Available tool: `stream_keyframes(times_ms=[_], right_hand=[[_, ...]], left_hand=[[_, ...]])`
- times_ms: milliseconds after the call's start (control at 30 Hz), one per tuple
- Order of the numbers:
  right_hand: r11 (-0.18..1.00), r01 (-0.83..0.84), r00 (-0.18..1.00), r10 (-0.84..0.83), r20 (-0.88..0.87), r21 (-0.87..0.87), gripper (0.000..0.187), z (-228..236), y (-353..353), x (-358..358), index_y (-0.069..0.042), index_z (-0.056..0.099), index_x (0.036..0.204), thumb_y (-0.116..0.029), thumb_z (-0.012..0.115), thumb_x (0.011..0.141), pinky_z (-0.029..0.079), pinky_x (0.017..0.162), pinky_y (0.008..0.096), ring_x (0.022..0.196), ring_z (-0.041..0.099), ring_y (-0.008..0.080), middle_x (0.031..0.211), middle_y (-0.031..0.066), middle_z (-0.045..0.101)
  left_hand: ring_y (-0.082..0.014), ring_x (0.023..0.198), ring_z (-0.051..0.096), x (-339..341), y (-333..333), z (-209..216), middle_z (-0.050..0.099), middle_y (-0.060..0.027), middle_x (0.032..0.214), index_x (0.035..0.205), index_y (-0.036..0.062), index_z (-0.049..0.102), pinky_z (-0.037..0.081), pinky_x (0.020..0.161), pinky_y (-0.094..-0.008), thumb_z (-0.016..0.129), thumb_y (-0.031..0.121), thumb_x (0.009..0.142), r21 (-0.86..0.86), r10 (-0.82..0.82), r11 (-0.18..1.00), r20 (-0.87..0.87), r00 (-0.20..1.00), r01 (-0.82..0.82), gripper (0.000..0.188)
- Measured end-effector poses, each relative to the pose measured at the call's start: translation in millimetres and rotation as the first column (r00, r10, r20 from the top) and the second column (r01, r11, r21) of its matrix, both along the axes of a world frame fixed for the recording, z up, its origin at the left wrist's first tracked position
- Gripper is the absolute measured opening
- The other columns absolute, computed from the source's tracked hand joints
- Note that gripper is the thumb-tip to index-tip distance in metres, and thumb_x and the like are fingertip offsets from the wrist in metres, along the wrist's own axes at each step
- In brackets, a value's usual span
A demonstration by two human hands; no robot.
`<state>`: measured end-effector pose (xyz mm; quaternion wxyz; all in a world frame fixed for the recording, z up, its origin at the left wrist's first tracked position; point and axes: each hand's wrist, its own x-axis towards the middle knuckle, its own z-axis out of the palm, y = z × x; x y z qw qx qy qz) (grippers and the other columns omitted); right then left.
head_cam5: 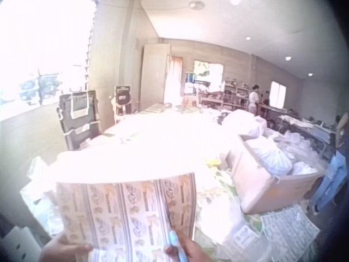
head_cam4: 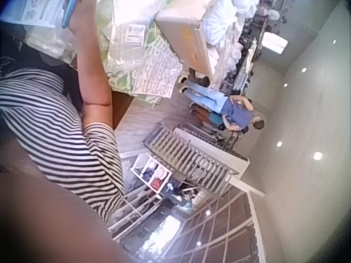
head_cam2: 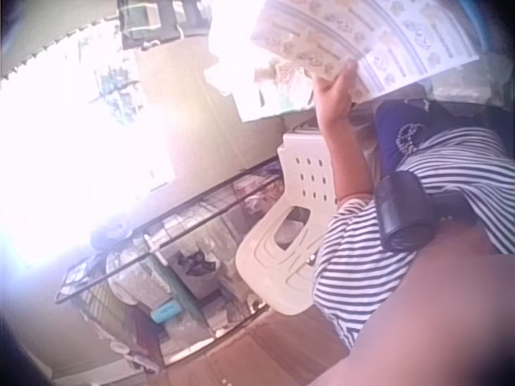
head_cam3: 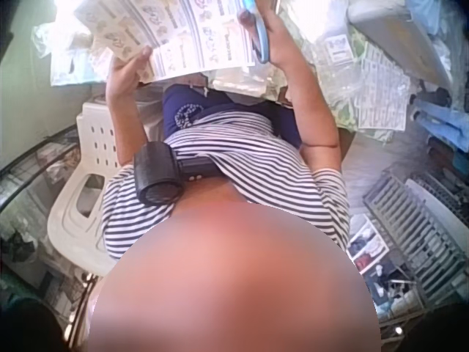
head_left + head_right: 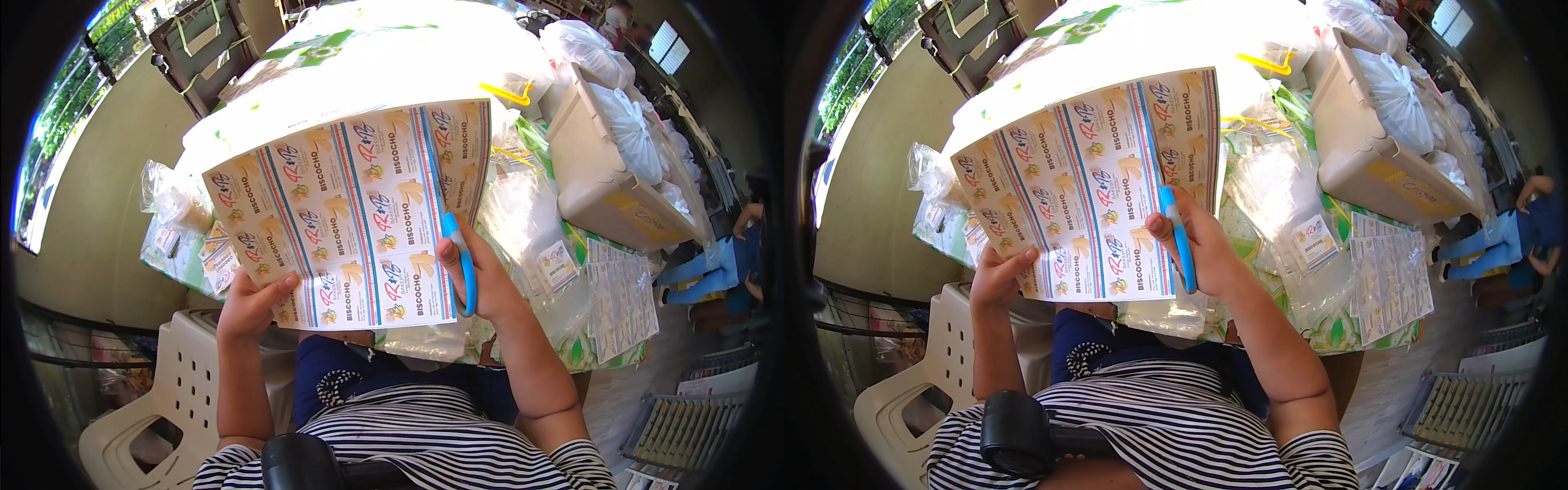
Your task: The person uses blue-handled scissors to cut rectangular paper labels from a larger sheet. The person holds the sheet with the left hand and cuts with the right hand, placing the cut pieces on the table.
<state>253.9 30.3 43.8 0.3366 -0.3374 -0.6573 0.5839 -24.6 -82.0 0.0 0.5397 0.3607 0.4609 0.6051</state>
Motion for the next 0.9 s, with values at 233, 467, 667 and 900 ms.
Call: stream_keyframes(times_ms=[233, 467, 667, 900], right_hand=[[1.000, -0.003, 0.999, 0.004, 0.035, -0.017, 0.062, 2.3, 0.8, 0.6, 0.001, 0.048, 0.125, -0.051, 0.054, 0.092, 0.046, 0.080, 0.0271, 0.088, 0.054, 0.0120, 0.098, 0.0096, 0.062], [0.998, 0.062, 0.997, -0.062, 0.053, 0.009, 0.067, 8.1, 4.8, -5.3, -0.001, 0.048, 0.127, -0.058, 0.048, 0.091, 0.046, 0.086, 0.0299, 0.097, 0.056, 0.0160, 0.107, 0.0138, 0.062], [0.995, 0.073, 0.997, -0.072, 0.025, -0.064, 0.069, -8.5, 18.0, -10.7, 0.000, 0.049, 0.125, -0.059, 0.051, 0.089, 0.047, 0.084, 0.0295, 0.094, 0.058, 0.0155, 0.101, 0.0123, 0.064], [0.960, -0.026, 0.999, 0.038, 0.036, -0.279, 0.075, -22.1, 38.9, -3.2, -0.001, 0.048, 0.124, -0.065, 0.051, 0.086, 0.040, 0.055, 0.0231, 0.061, 0.048, 0.0093, 0.070, 0.0001, 0.049]], left_hand=[[-0.0181, 0.096, 0.064, -2.7, 1.8, -5.3, 0.066, -0.0143, 0.109, 0.119, -0.0073, 0.055, 0.053, 0.083, -0.0308, 0.066, 0.001, 0.085, -0.033, 0.008, 0.999, 0.013, 1.000, -0.007, 0.037], [-0.0190, 0.099, 0.064, -2.8, 0.7, -15.0, 0.065, -0.0143, 0.112, 0.121, -0.0067, 0.052, 0.052, 0.086, -0.0314, 0.067, -0.001, 0.083, -0.050, -0.055, 0.997, 0.039, 0.998, 0.057, 0.041], [-0.0201, 0.102, 0.063, -4.4, 12.5, -26.8, 0.063, -0.0152, 0.115, 0.122, -0.0069, 0.051, 0.052, 0.088, -0.0333, 0.065, -0.003, 0.084, -0.070, -0.075, 0.994, 0.109, 0.991, 0.083, 0.041], [-0.0221, 0.098, 0.064, -8.3, 23.8, -27.4, 0.063, -0.0162, 0.114, 0.120, -0.0064, 0.053, 0.054, 0.084, -0.0337, 0.062, -0.002, 0.086, -0.047, 0.238, 0.971, 0.169, 0.957, -0.233, 0.035]])
